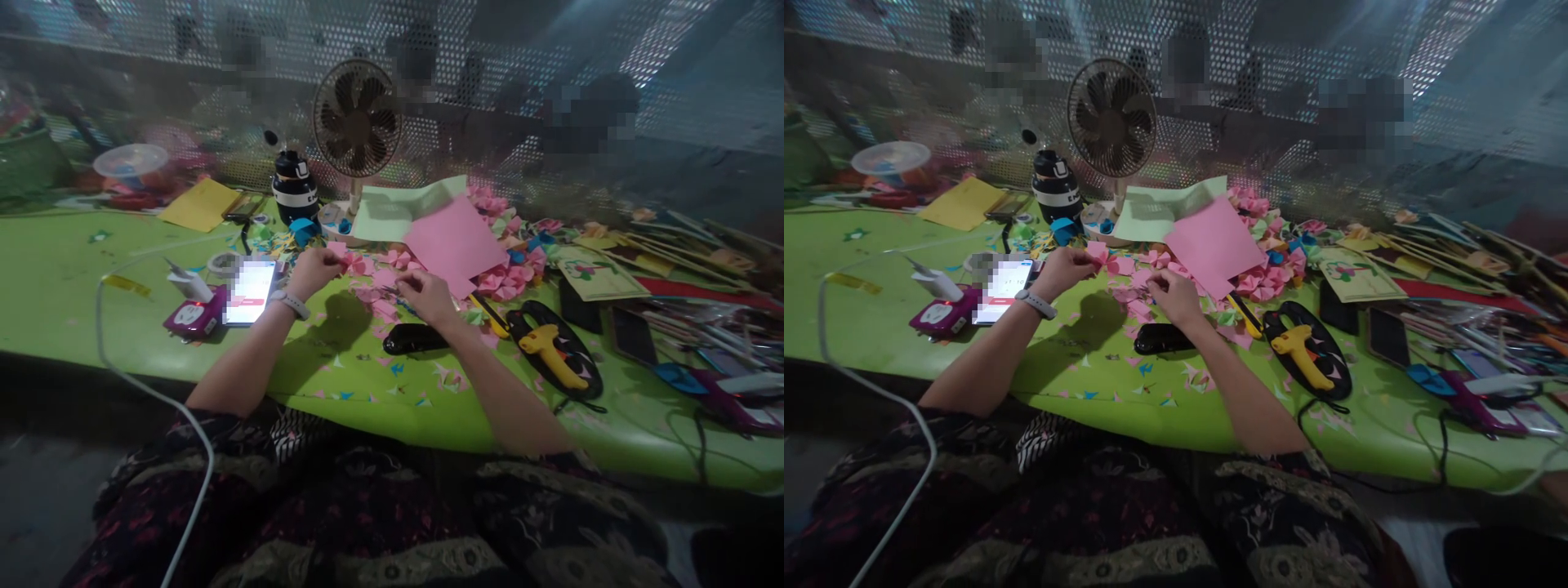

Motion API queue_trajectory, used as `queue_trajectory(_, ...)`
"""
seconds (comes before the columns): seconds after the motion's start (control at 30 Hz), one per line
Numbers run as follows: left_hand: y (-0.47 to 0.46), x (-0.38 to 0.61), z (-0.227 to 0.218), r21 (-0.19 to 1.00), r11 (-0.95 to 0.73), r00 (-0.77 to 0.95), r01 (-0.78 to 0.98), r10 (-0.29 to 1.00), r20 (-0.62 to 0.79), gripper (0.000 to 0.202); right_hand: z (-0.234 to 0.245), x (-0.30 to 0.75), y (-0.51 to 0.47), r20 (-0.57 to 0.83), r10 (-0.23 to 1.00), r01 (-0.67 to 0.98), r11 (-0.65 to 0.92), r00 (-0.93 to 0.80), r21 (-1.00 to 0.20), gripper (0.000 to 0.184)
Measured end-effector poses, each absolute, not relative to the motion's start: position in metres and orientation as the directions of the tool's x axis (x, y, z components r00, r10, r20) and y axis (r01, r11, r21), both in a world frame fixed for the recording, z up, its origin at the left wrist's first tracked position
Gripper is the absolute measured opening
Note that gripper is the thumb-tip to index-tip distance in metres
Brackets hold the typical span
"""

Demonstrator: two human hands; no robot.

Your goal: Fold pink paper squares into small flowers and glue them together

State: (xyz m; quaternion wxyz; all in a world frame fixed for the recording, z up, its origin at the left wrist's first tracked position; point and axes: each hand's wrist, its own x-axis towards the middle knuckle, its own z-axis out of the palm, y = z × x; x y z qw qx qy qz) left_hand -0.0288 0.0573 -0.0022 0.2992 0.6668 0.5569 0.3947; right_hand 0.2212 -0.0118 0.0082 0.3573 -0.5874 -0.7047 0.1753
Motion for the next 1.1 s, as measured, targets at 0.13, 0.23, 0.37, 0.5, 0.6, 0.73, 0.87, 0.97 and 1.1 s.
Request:
queue_trajectory(0.13, 0.068, -0.042, -0.008, 0.749, -0.13, 0.076, 0.65, 0.991, 0.106, 0.011, 0.009, 0.225, -0.009, 0.265, 0.959, 0.759, 0.248, -0.103, -0.602, 0.015)
queue_trajectory(0.23, 0.07, -0.045, -0.01, 0.731, -0.062, 0.101, 0.68, 0.995, -0.009, 0.009, 0.007, 0.228, -0.007, 0.215, 0.967, 0.793, 0.235, -0.134, -0.563, 0.016)
queue_trajectory(0.37, 0.066, -0.043, -0.003, 0.569, -0.091, 0.12, 0.818, 0.993, -0.014, 0.015, 0.008, 0.229, -0.006, 0.094, 0.989, 0.873, 0.147, -0.117, -0.464, 0.025)
queue_trajectory(0.5, 0.056, -0.039, 0.01, 0.423, -0.129, 0.108, 0.897, 0.992, 0.072, 0.036, 0.015, 0.224, -0.004, -0.065, 0.989, 0.92, 0.1, -0.135, -0.378, 0.043)
queue_trajectory(0.6, 0.048, -0.035, 0.018, 0.441, -0.097, 0.024, 0.892, 0.985, 0.169, 0.043, 0.016, 0.22, -0.001, -0.147, 0.974, 0.911, 0.098, -0.17, -0.399, 0.038)
queue_trajectory(0.73, 0.042, -0.028, 0.023, 0.527, -0.148, -0.009, 0.837, 0.959, 0.284, 0.032, 0.011, 0.227, 0.007, -0.189, 0.949, 0.798, 0.093, -0.252, -0.595, 0.024)
queue_trajectory(0.87, 0.036, -0.015, 0.019, 0.74, -0.241, 0.041, 0.628, 0.96, 0.278, 0.021, 0.01, 0.242, 0.009, -0.094, 0.952, 0.6, 0.107, -0.293, -0.793, 0.038)
queue_trajectory(0.97, 0.024, 0.003, 0.015, 0.942, -0.146, 0.153, 0.304, 0.983, 0.103, 0.037, 0.013, 0.242, 0.003, 0.025, 0.965, 0.456, 0.147, -0.262, -0.878, 0.047)
queue_trajectory(1.1, 0.008, 0.021, 0.012, 0.991, 0.131, 0.334, -0.003, 0.935, -0.122, 0.031, 0.015, 0.231, -0.004, 0.119, 0.966, 0.35, 0.196, -0.231, -0.916, 0.051)
